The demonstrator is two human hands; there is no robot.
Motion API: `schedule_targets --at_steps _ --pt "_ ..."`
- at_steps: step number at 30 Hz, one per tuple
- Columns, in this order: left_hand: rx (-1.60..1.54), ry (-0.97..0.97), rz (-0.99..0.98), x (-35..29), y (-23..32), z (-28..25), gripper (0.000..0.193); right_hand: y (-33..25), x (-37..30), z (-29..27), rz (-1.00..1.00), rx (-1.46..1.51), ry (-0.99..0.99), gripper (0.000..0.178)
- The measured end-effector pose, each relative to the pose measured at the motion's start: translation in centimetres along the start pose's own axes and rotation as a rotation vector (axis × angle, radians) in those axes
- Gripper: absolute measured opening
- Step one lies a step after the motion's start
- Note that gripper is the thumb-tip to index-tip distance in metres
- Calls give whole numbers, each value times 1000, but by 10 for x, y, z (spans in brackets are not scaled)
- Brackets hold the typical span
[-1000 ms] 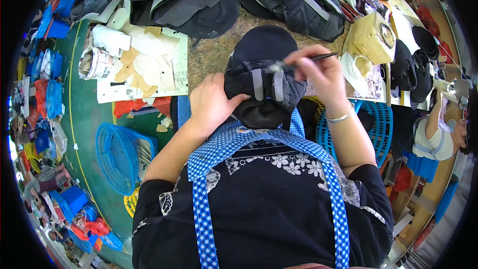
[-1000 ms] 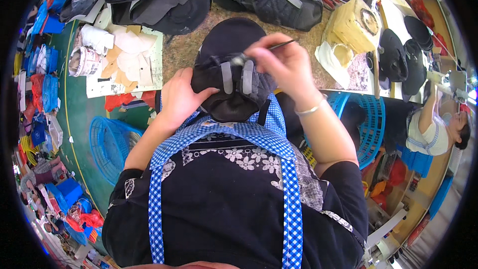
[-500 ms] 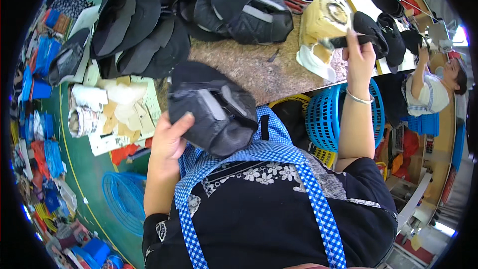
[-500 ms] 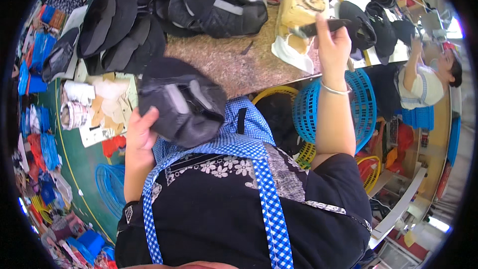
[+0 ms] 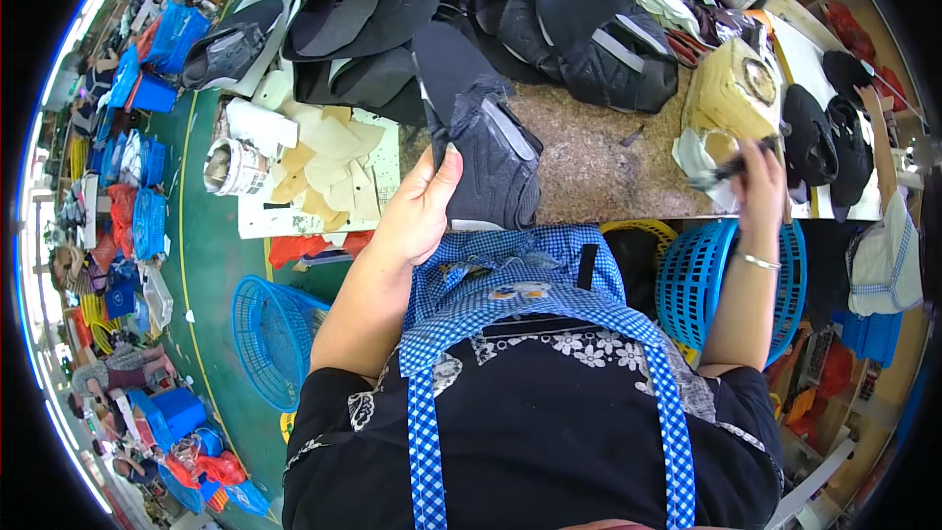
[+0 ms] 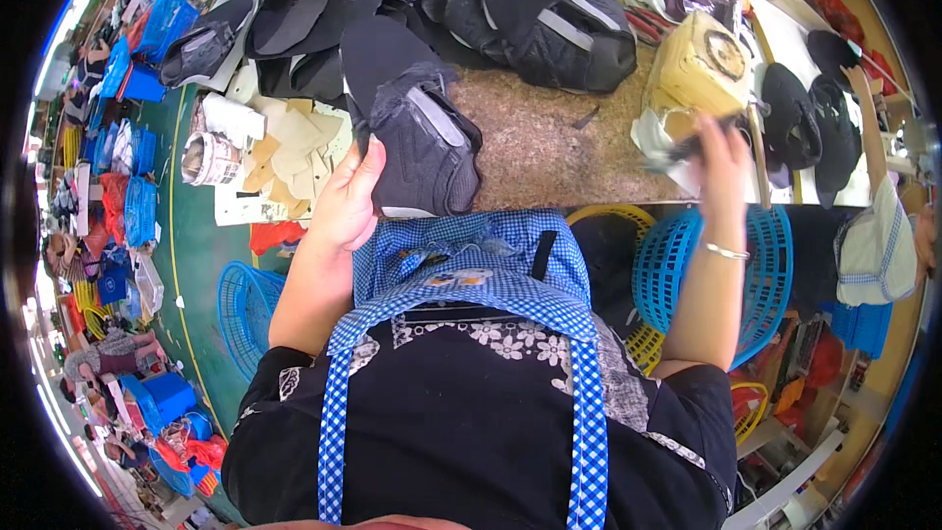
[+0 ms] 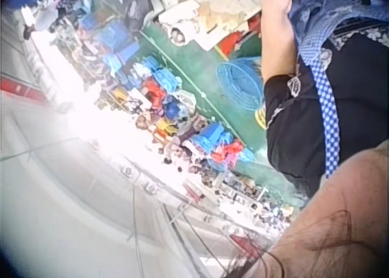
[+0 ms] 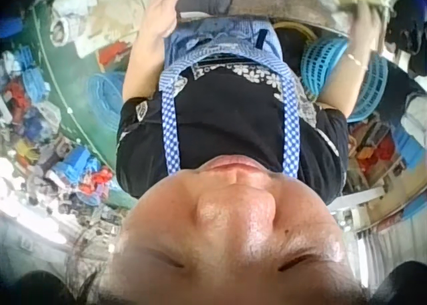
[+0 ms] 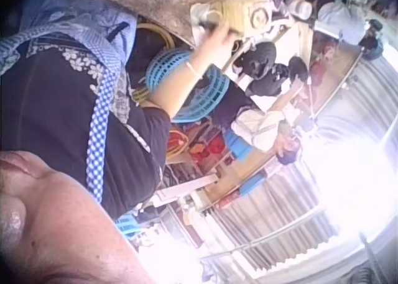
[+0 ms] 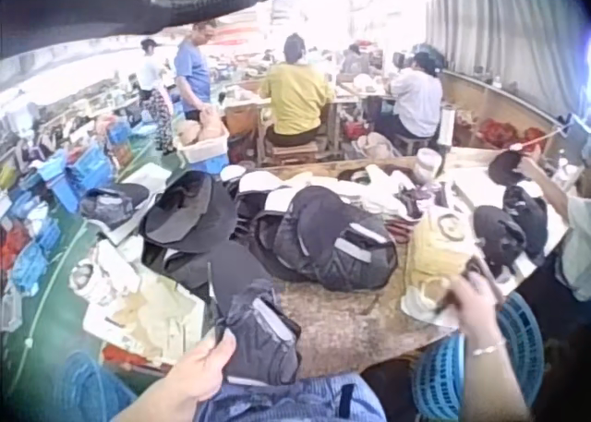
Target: The person applies adhesive onto cap components using a brush and presses the pieces together by hand before stacking them on the table.
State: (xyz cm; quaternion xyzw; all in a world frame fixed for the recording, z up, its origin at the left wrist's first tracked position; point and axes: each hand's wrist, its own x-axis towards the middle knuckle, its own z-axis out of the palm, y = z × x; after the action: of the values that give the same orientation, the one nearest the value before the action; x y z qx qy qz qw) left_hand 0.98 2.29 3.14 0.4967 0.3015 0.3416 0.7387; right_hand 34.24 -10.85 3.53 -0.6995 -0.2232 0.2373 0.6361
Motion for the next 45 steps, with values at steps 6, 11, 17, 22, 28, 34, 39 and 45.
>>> schedule_targets --at_steps 6,11,17,22,28,34,39,45 --pt "-225 -116 -329 10 -2 8 42 -25 -68 121 -692 -20 -974 12" --pt "-354 -114 -334 14 -2 16 40 -15 -75 123 -627 -32 -854 3" --pt "-397 -150 -301 17 1 24 41 -12 -63 111 -288 179 -603 7" --pt "-328 -50 -261 28 -1 37 42 -6 -75 87 -200 193 -855 9" --pt "-409 -217 -140 48 -32 23 62 1 -70 64 -404 -37 -780 6" --pt "1038 -282 331 49 -41 16 36 -4 -11 -6 -381 -343 199 15" --pt "989 -168 564 30 16 35 28 15 18 -26 -362 -567 141 22" --pt "409 -289 159 2 16 30 43 5 14 -30 8 94 -76 14"
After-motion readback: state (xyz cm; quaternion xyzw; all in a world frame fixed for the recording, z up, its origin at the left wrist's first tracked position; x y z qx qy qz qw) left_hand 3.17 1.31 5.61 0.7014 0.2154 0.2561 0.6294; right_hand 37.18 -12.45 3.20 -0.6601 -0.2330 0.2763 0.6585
